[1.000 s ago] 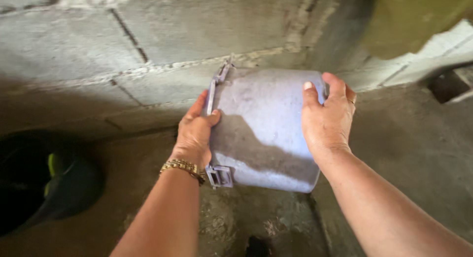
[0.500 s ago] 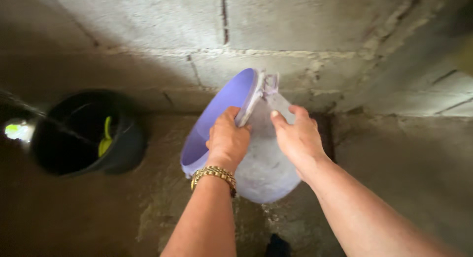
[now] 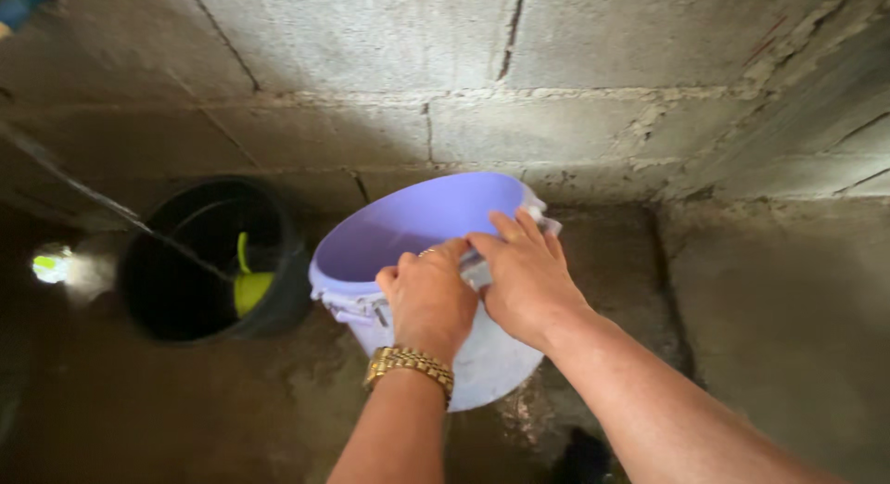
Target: The person uses a green scoop to transfer water from a black bucket into a purple bucket, then refills the black bucket from a wall tap. They rinse their hands and place the purple bucket on the floor.
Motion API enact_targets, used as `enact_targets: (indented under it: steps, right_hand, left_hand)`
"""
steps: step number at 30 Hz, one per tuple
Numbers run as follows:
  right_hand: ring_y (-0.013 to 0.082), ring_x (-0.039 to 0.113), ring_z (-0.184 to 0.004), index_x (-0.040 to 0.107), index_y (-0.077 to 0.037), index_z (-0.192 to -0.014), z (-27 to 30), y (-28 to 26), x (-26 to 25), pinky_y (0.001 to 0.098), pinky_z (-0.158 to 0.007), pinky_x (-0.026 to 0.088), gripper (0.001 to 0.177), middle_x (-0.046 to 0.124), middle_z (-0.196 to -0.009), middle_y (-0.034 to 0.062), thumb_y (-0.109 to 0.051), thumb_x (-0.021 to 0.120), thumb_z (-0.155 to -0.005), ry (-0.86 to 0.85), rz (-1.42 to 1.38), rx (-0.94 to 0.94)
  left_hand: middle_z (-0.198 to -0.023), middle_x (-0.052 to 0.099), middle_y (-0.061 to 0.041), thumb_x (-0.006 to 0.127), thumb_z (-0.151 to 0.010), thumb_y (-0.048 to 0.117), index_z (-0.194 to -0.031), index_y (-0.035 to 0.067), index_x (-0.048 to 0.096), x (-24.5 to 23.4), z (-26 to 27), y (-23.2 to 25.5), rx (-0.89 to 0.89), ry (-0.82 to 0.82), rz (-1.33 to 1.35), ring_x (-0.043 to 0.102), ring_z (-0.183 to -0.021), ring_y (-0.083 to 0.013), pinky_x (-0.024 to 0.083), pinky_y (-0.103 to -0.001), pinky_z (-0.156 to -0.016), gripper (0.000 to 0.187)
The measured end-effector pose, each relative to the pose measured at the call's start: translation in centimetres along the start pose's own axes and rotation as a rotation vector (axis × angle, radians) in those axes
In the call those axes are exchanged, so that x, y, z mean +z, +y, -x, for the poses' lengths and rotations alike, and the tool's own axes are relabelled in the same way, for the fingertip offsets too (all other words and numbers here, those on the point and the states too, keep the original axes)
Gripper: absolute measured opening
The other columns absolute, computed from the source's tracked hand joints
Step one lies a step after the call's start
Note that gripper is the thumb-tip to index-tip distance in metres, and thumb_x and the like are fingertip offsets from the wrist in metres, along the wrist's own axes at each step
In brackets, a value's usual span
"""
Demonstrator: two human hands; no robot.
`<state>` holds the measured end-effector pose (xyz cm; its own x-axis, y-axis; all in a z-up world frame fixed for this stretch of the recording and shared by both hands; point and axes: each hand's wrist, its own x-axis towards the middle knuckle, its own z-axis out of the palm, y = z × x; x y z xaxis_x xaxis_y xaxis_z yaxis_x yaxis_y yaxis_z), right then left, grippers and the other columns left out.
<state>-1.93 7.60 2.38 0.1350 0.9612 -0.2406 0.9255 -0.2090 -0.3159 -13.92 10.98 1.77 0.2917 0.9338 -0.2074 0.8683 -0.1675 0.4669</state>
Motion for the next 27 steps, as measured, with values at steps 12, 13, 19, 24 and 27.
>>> enact_targets:
  steps: [12,13,19,24,27]
  right_hand:
    - [0.0434,0.063,-0.116,0.053,-0.015,-0.137,-1.9,-1.8,3.2,0.0691,-0.088,0.048,0.056,0.063,-0.137,0.0150,-0.044,0.065,-0.090,-0.118,-1.402,1.026]
    - [0.0440,0.062,-0.115,0.055,-0.013,-0.135,-1.9,-1.4,3.7,0.0685,-0.085,0.052,0.051,0.062,-0.134,0.0165,-0.037,0.065,-0.091,-0.102,-1.474,1.043]
    - [0.0427,0.066,-0.110,0.053,-0.003,-0.122,-1.1,1.0,8.3,0.0635,-0.079,0.057,0.033,0.061,-0.122,0.0218,-0.020,0.059,-0.094,0.002,-1.752,1.058]
    - [0.0444,0.065,-0.108,0.050,0.004,-0.115,1.3,1.9,8.8,0.0650,-0.080,0.057,0.027,0.057,-0.120,0.0225,-0.006,0.057,-0.091,0.128,-1.758,1.116]
    - [0.0477,0.068,-0.103,0.051,0.006,-0.112,2.8,2.9,7.8,0.0627,-0.080,0.058,0.026,0.059,-0.116,0.0265,0.001,0.053,-0.086,0.142,-1.756,1.162]
  left_hand:
    - [-0.107,0.074,-0.001,0.068,-0.075,-0.002,-0.104,0.019,0.072,-1.5,2.7,-3.8,0.255,0.052,-0.020,0.058,-0.107,-0.0263,0.038,-0.043,-0.095,0.036]
    - [-0.106,0.075,-0.001,0.067,-0.077,-0.002,-0.101,0.018,0.073,-1.4,3.1,-3.8,0.282,0.093,-0.003,0.058,-0.107,-0.0261,0.038,-0.042,-0.095,0.032]
    - [-0.104,0.073,-0.002,0.067,-0.078,-0.002,-0.105,0.017,0.071,-0.5,4.6,-4.2,0.311,-0.026,-0.047,0.056,-0.109,-0.0275,0.038,-0.044,-0.096,0.033]
    - [-0.113,0.068,-0.002,0.069,-0.082,0.004,-0.111,0.020,0.069,0.4,4.1,-2.7,0.242,-0.287,-0.248,0.052,-0.117,-0.0260,0.038,-0.044,-0.094,0.033]
    - [-0.114,0.068,-0.002,0.066,-0.090,0.012,-0.115,0.026,0.070,1.0,4.0,-1.8,0.297,-0.354,-0.358,0.051,-0.120,-0.0260,0.038,-0.045,-0.094,0.028]
